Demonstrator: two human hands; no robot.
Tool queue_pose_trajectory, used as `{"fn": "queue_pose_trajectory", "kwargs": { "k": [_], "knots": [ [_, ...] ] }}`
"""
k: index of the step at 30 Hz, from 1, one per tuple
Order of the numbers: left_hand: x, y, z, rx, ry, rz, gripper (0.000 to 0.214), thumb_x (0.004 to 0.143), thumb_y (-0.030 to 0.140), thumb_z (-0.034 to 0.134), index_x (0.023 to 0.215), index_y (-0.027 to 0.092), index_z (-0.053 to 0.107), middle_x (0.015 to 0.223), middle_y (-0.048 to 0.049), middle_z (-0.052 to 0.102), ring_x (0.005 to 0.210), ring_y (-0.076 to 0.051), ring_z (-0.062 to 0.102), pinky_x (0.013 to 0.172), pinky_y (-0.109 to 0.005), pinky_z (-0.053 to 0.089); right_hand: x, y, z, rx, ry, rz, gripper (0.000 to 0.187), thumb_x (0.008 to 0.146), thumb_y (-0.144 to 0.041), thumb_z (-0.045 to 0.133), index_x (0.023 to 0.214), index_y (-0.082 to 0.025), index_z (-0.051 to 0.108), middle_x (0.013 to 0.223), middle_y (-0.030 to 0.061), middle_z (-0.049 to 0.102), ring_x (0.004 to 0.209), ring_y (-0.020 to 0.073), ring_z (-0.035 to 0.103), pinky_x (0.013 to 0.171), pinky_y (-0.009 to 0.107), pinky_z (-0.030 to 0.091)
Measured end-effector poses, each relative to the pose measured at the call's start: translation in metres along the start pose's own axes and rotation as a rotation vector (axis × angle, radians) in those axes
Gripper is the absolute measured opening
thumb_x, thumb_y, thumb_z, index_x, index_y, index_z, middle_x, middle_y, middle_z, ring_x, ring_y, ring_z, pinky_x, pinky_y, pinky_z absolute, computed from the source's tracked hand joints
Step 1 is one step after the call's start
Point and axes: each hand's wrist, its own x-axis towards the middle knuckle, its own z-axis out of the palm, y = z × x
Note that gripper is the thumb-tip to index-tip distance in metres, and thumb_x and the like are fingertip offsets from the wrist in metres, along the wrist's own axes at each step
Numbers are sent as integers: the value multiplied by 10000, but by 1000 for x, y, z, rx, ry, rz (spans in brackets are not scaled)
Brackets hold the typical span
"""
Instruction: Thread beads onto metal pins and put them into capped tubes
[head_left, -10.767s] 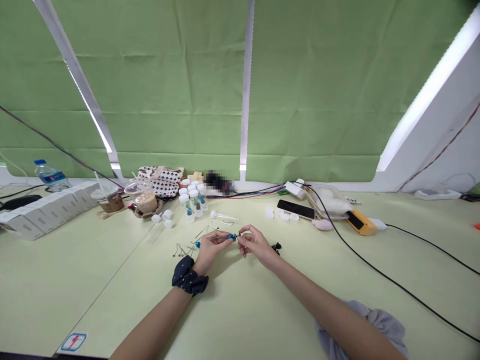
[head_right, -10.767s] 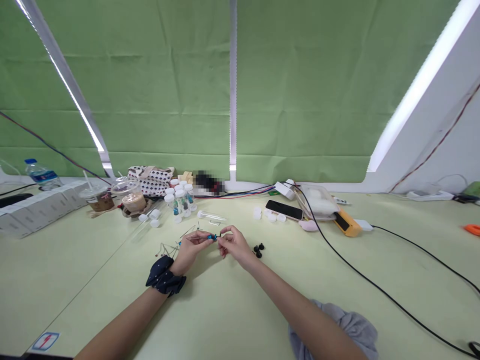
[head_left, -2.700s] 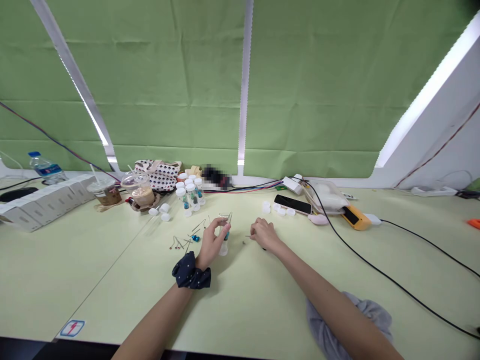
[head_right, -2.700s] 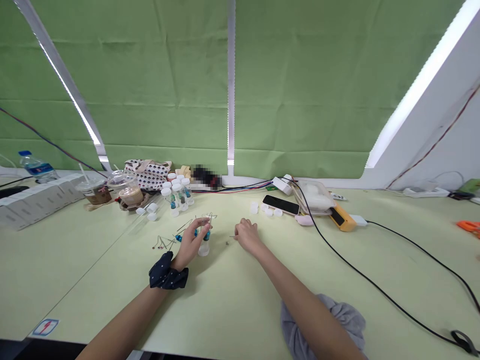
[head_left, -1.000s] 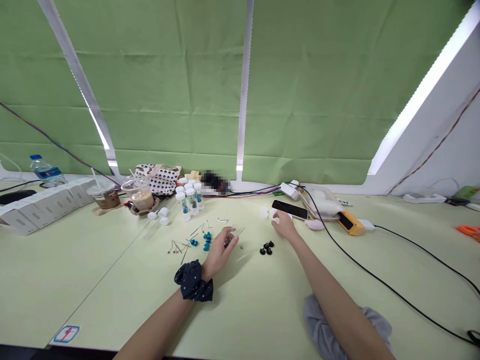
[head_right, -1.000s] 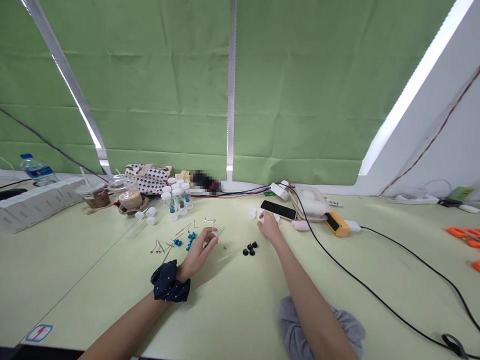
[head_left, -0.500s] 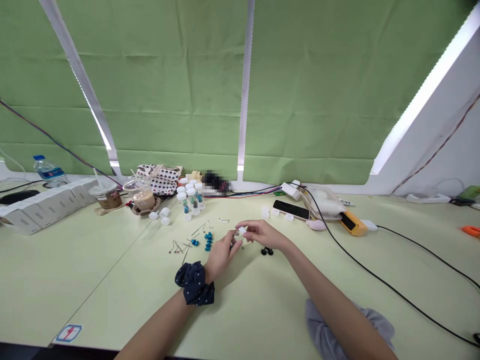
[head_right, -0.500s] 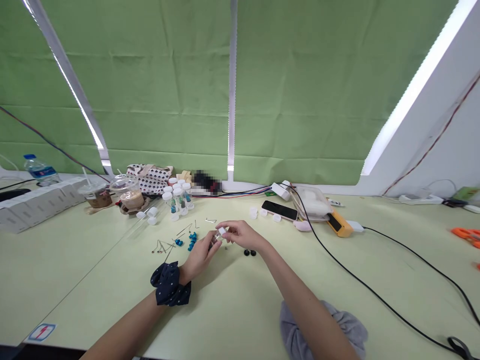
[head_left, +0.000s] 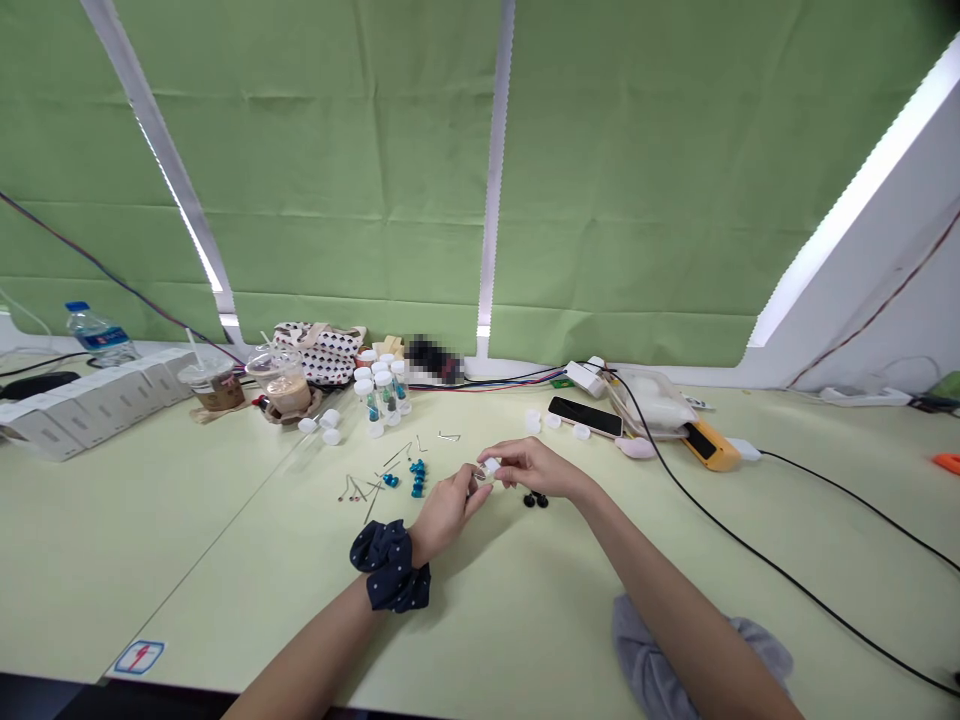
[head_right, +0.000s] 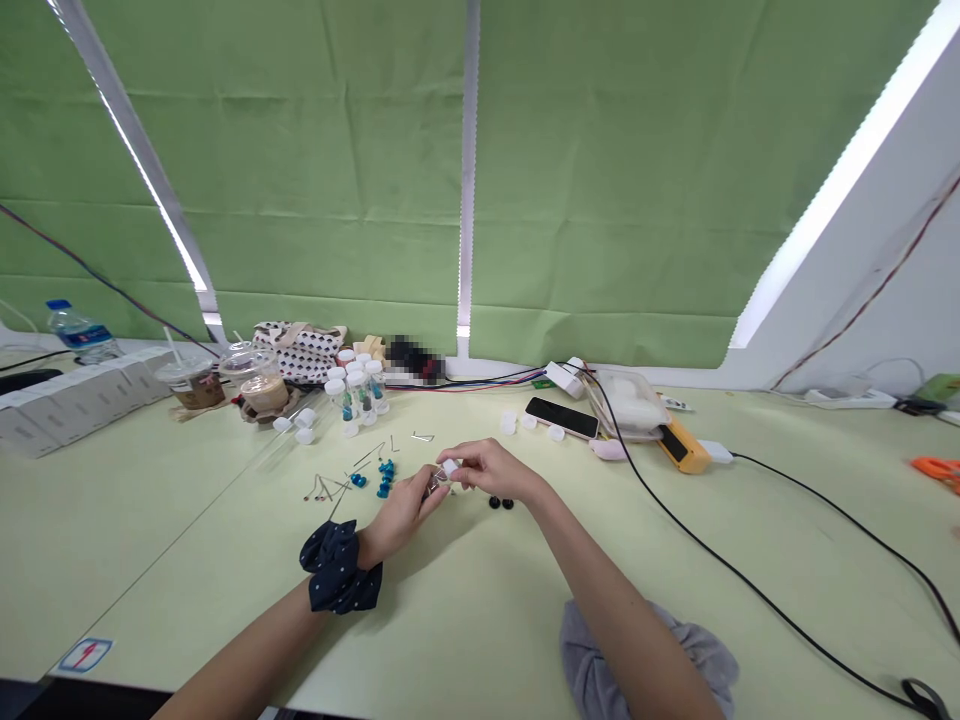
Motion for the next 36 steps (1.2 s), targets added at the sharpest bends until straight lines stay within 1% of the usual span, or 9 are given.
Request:
{"fn": "queue_pose_trajectory", "kwargs": {
  "k": [9,15,17,20,24,26,29,33,36],
  "knots": [
    [-1,-2,1,-34,-17,-24,282,883,438,332,905,186,456,749,-36,614,659,-181,587,594,-266,406,1,7,4,8,1,50,357,812,-329,510,1114,-162,602,669,16,571,564,101,483,543,209,402],
    [1,-8,3,18,1,-26,273,868,424,377,946,176,460,733,-27,605,660,-186,574,584,-271,384,2,1,8,-22,-6,3,348,827,-264,467,1139,-173,592,665,3,574,575,97,479,569,213,404],
    [1,-7,0,8,10,-32,265,864,417,386,956,179,458,718,-15,593,646,-177,563,581,-267,379,3,-2,11,-53,26,-17,347,835,-275,459,1142,-184,592,732,13,607,610,104,493,592,220,416],
    [2,-2,-8,-73,37,-20,246,867,404,385,970,189,445,717,-2,574,647,-159,546,604,-264,391,5,-7,15,-49,124,-47,395,846,-334,456,1213,-214,537,1015,53,622,749,134,528,683,252,445],
    [15,-3,-27,-216,233,-13,241,893,340,339,1070,178,367,885,-52,552,785,-153,538,720,-278,419,7,-10,12,12,284,-64,564,845,-386,462,1371,-265,296,1307,102,449,808,139,534,715,283,463],
    [26,-16,-39,-227,388,-31,215,900,308,311,1062,173,354,934,-71,526,861,-158,522,795,-296,410,6,-5,7,12,400,-40,578,850,-399,448,1380,-270,257,1326,120,423,755,126,538,676,285,470],
    [41,-51,-59,-160,594,-115,203,882,309,353,1025,168,382,989,-94,508,941,-187,501,861,-335,386,6,9,-3,-16,512,51,476,854,-435,424,1281,-227,414,1198,119,534,684,121,545,632,283,470],
    [39,-109,-80,31,902,-274,262,842,338,433,1031,156,433,1047,-121,504,1006,-243,459,895,-404,353,7,30,-8,-98,485,148,393,836,-459,444,1097,-188,555,993,82,626,628,123,562,618,281,468],
    [27,-144,-88,58,919,-368,324,818,374,458,1048,147,436,1030,-119,513,929,-239,486,819,-399,402,8,41,-6,-144,417,161,353,830,-451,458,1023,-187,590,942,60,641,620,123,575,627,280,470]
  ]
}}
